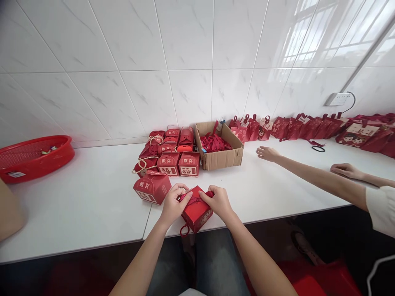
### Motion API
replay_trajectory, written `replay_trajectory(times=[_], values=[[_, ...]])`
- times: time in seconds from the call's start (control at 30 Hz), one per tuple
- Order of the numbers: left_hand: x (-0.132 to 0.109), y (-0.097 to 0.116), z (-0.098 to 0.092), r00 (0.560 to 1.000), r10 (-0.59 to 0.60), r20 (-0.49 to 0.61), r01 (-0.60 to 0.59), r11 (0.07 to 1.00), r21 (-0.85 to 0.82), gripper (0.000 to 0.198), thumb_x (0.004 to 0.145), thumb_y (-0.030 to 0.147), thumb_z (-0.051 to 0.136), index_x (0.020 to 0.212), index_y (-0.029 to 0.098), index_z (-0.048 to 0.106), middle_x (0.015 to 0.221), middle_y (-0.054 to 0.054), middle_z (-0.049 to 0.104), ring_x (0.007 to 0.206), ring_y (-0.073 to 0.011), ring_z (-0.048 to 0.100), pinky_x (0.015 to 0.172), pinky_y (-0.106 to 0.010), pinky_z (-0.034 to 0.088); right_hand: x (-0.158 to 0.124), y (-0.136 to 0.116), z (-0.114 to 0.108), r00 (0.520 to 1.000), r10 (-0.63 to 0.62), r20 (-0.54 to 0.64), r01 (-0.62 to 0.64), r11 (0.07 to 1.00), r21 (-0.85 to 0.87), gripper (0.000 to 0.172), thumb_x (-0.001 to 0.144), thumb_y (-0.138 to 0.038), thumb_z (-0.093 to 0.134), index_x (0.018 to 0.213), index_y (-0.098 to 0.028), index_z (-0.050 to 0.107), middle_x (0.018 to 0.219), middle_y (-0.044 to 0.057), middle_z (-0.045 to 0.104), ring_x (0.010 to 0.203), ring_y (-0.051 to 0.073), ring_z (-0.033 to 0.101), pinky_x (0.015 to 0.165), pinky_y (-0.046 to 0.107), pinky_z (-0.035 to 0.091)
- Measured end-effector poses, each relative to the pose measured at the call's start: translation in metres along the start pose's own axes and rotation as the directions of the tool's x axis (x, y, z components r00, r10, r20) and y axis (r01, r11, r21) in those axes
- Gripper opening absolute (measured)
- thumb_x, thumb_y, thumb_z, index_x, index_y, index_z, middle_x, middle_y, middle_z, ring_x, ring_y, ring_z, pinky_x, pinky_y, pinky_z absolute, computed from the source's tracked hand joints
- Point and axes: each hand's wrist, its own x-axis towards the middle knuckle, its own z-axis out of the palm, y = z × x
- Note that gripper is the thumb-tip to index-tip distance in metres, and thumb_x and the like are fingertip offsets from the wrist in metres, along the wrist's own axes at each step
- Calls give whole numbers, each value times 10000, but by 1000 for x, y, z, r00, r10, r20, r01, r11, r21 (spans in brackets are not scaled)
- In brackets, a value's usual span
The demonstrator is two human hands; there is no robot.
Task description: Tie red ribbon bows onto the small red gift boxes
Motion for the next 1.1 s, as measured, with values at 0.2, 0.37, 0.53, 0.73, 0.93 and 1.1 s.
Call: replay_trajectory(times=[0.2,0.37,0.53,0.73,0.93,1.1], values=[[2,6,-5,994,-17,108,31,990,-136,223,847,307,545,678,199,448,893,-39,621,861,-167,600,809,-309,469,-10,-4,2,999,-23,49,18,996,88,419,778,-448,561,589,-211,272,544,-67,286,529,93,297,506,225,267],[-6,-4,-14,985,-169,45,174,935,-308,268,872,400,512,1080,234,484,1113,-74,608,1058,-187,586,905,-329,451,-11,-5,-9,1000,24,5,-25,988,153,321,843,-515,495,866,-196,469,624,-44,446,516,109,401,498,236,327],[-24,-11,-25,937,-332,-111,311,935,-168,352,879,519,432,739,199,480,725,1,547,731,-159,546,687,-272,430,4,-23,-30,989,-138,56,134,989,63,364,892,-498,428,936,-172,582,905,76,631,683,152,554,601,269,434],[-31,-3,-25,926,-371,68,376,923,-83,460,836,549,479,577,194,341,554,48,348,563,-118,378,545,-239,296,21,-59,-19,878,-286,382,397,883,-251,337,887,-480,485,926,-187,645,848,52,683,732,169,604,643,263,400],[-33,-4,-26,955,-287,79,292,953,-74,437,830,484,510,565,188,327,561,50,310,561,-104,333,539,-230,267,24,-63,1,834,-226,504,509,668,-543,408,922,-529,400,878,-196,632,785,77,697,720,215,637,582,259,307],[-43,3,-24,940,-322,116,336,932,-136,451,828,471,510,556,194,281,551,52,272,538,-96,296,528,-235,254,23,-57,5,845,-209,492,493,661,-565,314,967,-388,360,917,-190,598,771,77,691,672,203,628,559,261,252]])
